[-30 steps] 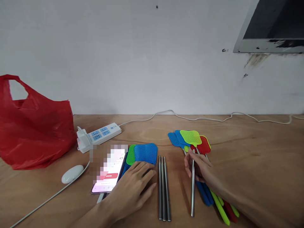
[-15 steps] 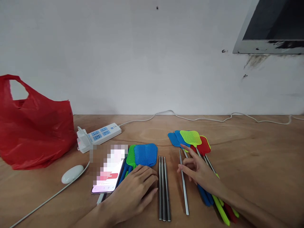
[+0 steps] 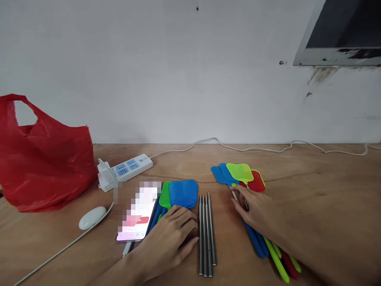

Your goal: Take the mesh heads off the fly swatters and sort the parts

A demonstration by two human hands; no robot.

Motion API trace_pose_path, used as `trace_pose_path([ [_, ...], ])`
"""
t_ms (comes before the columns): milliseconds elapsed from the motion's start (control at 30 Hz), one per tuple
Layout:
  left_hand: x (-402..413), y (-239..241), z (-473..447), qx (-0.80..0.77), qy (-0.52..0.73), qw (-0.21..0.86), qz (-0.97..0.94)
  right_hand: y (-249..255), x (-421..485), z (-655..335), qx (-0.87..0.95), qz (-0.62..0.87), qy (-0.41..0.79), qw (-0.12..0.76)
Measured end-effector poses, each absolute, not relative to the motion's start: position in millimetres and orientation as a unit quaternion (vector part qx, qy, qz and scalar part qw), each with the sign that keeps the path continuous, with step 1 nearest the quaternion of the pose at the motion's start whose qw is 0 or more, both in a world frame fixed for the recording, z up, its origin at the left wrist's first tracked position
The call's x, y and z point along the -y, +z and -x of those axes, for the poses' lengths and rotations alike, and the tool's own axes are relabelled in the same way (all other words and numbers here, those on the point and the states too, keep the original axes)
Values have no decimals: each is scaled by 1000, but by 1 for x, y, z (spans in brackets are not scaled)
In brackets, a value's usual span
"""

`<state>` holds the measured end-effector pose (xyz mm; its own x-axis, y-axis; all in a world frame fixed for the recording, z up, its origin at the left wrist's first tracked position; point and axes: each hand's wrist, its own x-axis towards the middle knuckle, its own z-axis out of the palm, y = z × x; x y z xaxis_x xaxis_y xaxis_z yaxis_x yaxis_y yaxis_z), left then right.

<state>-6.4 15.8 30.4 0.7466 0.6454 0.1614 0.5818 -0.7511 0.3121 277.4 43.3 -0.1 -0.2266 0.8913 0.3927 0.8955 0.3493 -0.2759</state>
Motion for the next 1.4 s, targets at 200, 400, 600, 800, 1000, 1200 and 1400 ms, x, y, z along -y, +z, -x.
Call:
trace_pose_path([
  [200,-15,32,7,-334,127,115,-927,-6,-44,-279,785,587,-81,184],
  [400,-15,32,8,-285,130,117,-942,-5,-42,-275,803,570,-43,170],
  [600,-15,34,8,-211,75,123,-967,-2,-41,-273,810,546,28,210],
  [800,-17,27,8,-197,52,119,-972,0,-39,-268,808,519,84,265],
  [1000,-18,26,8,-203,76,127,-968,-1,-36,-265,789,490,129,347],
  [1200,-17,24,10,-203,76,121,-969,-1,-34,-260,700,496,264,440],
  [1400,-15,25,9,-221,83,114,-965,10,-37,-257,566,503,400,517],
])
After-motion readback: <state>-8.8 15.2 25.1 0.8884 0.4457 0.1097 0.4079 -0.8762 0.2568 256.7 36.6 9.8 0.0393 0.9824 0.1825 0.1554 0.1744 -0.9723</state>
